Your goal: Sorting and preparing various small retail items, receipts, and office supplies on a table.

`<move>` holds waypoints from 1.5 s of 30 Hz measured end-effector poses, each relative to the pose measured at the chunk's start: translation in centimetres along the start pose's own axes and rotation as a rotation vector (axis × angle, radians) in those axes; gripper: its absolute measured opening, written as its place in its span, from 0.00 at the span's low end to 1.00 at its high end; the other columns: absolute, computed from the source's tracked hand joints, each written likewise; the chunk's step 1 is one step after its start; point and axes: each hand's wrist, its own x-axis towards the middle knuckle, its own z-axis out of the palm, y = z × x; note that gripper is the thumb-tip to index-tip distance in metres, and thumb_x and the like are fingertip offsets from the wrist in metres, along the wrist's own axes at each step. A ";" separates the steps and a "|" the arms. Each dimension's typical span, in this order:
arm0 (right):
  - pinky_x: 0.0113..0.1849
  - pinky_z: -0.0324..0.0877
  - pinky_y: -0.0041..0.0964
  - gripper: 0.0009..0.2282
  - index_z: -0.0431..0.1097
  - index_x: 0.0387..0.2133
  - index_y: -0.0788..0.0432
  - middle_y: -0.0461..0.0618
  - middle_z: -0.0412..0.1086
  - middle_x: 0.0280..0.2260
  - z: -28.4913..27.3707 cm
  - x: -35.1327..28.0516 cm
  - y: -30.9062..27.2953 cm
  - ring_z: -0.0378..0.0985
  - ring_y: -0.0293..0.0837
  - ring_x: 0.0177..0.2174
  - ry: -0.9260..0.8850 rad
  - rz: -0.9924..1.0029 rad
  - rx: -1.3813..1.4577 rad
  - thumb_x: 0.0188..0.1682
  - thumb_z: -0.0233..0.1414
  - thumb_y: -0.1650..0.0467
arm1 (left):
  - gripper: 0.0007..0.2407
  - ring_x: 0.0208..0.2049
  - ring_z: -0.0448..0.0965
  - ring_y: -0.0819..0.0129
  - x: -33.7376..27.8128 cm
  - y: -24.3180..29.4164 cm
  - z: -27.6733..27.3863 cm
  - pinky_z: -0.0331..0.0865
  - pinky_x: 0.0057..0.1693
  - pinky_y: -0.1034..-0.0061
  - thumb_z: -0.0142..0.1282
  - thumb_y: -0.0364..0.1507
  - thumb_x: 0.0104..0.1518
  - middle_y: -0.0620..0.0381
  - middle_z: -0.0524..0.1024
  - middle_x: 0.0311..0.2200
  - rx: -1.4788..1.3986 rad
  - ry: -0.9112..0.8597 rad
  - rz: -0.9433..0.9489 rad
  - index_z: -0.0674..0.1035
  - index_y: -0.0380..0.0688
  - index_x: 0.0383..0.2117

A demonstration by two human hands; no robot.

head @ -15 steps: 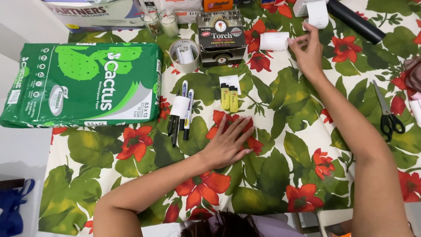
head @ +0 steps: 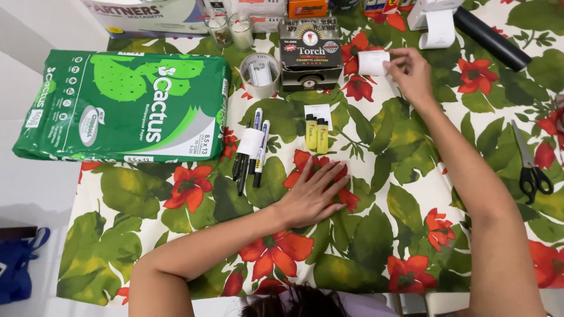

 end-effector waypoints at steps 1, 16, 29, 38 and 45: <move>0.28 0.71 0.28 0.10 0.62 0.45 0.66 0.57 0.69 0.36 0.1 -0.1 0.4 0.72 0.42 0.29 0.017 -0.034 0.028 0.51 0.51 0.77 | 0.26 0.64 0.50 0.57 -0.1 0.0 0.1 0.35 0.65 0.48 0.34 0.47 0.59 0.46 0.51 0.62 0.005 0.008 0.007 0.57 0.45 0.60; 0.30 0.64 0.32 0.15 0.58 0.50 0.65 0.55 0.67 0.34 1.0 -0.8 0.9 0.66 0.42 0.28 0.056 -0.135 -0.028 0.50 0.50 0.78 | 0.25 0.63 0.54 0.55 -0.1 0.0 0.1 0.38 0.65 0.48 0.32 0.46 0.59 0.47 0.53 0.61 -0.051 0.005 -0.004 0.59 0.45 0.59; 0.25 0.62 0.36 0.17 0.61 0.51 0.63 0.59 0.70 0.32 1.3 -0.4 3.4 0.69 0.48 0.24 0.101 -0.118 -0.030 0.47 0.53 0.78 | 0.24 0.60 0.57 0.47 -0.1 0.2 -0.1 0.39 0.61 0.39 0.26 0.45 0.60 0.40 0.58 0.57 -0.185 0.016 -0.025 0.64 0.43 0.55; 0.27 0.63 0.37 0.17 0.61 0.52 0.62 0.60 0.70 0.33 1.1 -0.5 2.6 0.69 0.49 0.26 0.068 -0.134 -0.067 0.48 0.53 0.77 | 0.25 0.61 0.56 0.47 -0.2 0.1 0.3 0.38 0.60 0.38 0.26 0.45 0.59 0.40 0.57 0.58 -0.196 0.050 -0.033 0.63 0.43 0.56; 0.33 0.65 0.36 0.16 0.58 0.51 0.67 0.59 0.66 0.36 0.8 -1.2 -0.5 0.66 0.46 0.30 0.014 -0.089 -0.049 0.50 0.49 0.79 | 0.25 0.64 0.54 0.56 -0.3 -0.2 0.3 0.31 0.67 0.47 0.27 0.46 0.60 0.48 0.53 0.63 -0.091 0.026 0.010 0.55 0.46 0.61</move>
